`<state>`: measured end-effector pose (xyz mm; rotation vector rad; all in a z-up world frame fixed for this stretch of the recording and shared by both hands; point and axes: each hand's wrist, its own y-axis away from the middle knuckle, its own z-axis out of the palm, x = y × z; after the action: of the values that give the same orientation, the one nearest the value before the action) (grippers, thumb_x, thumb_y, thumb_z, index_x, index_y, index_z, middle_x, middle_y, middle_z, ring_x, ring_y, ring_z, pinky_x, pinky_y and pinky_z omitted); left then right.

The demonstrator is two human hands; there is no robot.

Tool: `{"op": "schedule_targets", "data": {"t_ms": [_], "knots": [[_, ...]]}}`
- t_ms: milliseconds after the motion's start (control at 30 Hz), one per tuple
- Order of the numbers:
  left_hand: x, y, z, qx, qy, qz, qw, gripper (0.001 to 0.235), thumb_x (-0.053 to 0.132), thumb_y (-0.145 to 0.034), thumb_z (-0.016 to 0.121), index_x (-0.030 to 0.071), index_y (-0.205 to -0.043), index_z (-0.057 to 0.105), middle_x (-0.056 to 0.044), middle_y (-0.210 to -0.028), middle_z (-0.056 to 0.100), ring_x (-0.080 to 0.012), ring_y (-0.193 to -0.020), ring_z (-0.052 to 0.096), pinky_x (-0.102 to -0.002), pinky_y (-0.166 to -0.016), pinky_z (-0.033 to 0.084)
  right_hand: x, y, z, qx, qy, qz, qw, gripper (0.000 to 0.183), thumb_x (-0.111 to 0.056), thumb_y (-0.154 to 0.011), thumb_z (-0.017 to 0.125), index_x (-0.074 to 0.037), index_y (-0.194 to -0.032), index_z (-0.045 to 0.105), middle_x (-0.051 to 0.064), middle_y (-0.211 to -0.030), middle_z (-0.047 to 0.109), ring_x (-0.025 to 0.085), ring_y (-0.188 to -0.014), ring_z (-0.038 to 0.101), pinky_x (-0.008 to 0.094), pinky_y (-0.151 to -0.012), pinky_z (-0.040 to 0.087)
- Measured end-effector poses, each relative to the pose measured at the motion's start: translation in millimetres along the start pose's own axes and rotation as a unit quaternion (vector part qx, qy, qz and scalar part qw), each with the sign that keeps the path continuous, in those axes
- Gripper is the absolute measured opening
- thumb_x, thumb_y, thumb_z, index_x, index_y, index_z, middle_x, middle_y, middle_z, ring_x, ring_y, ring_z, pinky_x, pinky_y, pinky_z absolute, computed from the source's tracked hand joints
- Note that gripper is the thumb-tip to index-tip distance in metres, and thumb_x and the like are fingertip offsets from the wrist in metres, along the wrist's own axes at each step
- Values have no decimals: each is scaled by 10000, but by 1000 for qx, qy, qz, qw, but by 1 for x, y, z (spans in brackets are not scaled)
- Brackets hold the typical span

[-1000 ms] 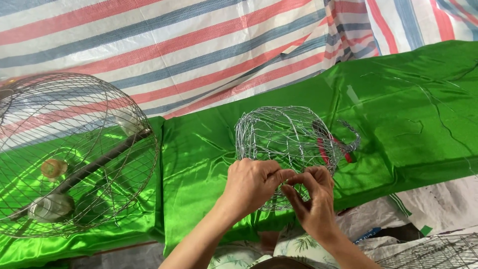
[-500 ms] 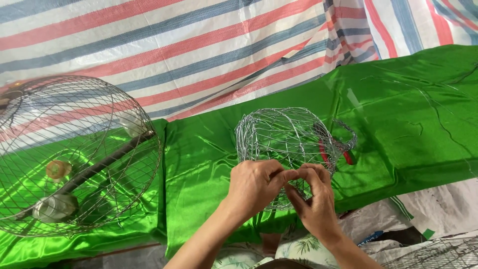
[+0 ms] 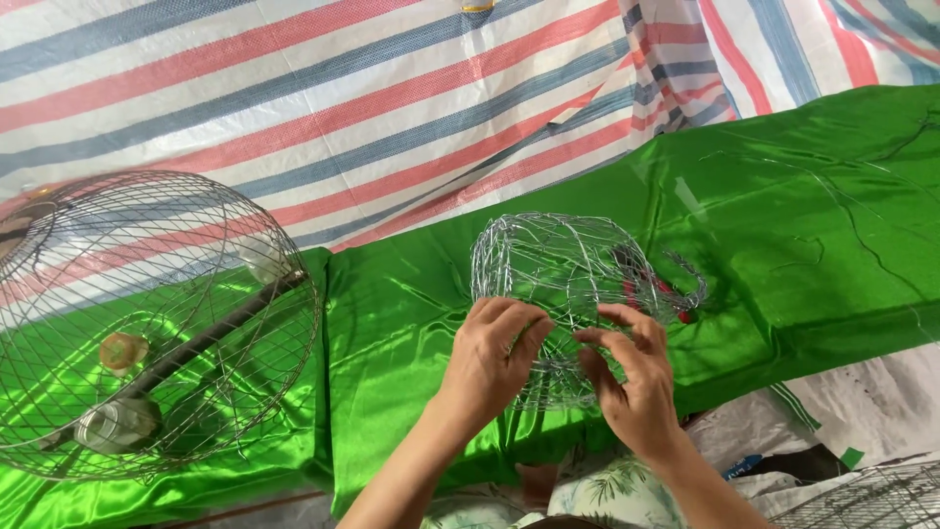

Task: Finishing the construction of a wire birdcage by weaving and twisting the top wires into a hook shape.

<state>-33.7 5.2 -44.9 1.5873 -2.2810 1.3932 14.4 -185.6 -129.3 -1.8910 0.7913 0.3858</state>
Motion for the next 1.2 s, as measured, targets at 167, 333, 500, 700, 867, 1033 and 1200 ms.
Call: {"op": "schedule_targets", "data": {"t_ms": [167, 333, 500, 700, 867, 1033, 1200], "knots": [[-17, 4, 15, 53, -134, 7, 989, 145, 222, -992, 676, 110, -1052, 746, -69, -987, 706, -259, -846, 587, -377, -715, 431, 1, -9, -1, -27, 0, 13, 1000, 121, -218, -909, 745, -109, -961, 755, 120, -1226, 597, 287, -1203, 573, 439, -1001, 493], [-30, 8, 20, 72, -115, 17, 991, 296, 194, -973, 710, 109, -1250, 650, -85, -1045, 675, -211, -869, 580, -306, -749, 483, 12, -8, -3, -48, 16, 14, 999, 224, -297, -935, 700, -97, -1025, 747, 108, -1171, 618, 284, -1173, 579, 437, -989, 497], [-33, 12, -1, 39, -29, -144, 988, 417, 130, -922, 720, 44, -1313, 603, -132, -1108, 713, -216, -979, 682, -323, -895, 615, 28, -3, -10, -9, -63, 23, 998, 356, -265, -1012, 570, -9, -1253, 626, 188, -1258, 670, 289, -1122, 692, 357, -910, 643], [-35, 23, -11, -39, -14, -296, 954, 753, 611, -890, 558, 138, -1472, 488, -83, -1346, 680, -248, -1216, 632, -516, -978, 511, 29, 18, -33, 87, -63, 63, 992, 287, -161, -1028, 579, 2, -1262, 612, 164, -1278, 620, 285, -1237, 622, 368, -1076, 548], [-26, 18, -9, -31, 11, -302, 953, 656, 410, -938, 553, 132, -1512, 394, -119, -1344, 670, -252, -1136, 686, -528, -944, 543, 54, 58, -34, 82, -130, 229, 961, 438, -206, -1004, 565, -5, -1389, 511, 186, -1359, 575, 252, -1115, 606, 344, -940, 546], [-13, 6, 1, -72, -57, -352, 931, 940, 727, -839, 462, 126, -1551, 337, -101, -1203, 717, -105, -481, 579, -397, -631, 593, 91, 100, -28, -4, -164, 408, 898, 483, -182, -955, 573, -43, -1414, 516, 177, -1300, 661, 304, -1158, 664, 400, -973, 584], [-14, 4, 9, -13, 61, -415, 908, 745, 486, -892, 585, 48, -1485, 472, -69, -1017, 693, -179, -827, 680, -374, -722, 614, 95, 122, -5, -156, -300, 435, 834, 502, -334, -967, 522, -59, -1386, 550, 119, -1273, 738, 225, -1122, 740, 344, -941, 641]]}}
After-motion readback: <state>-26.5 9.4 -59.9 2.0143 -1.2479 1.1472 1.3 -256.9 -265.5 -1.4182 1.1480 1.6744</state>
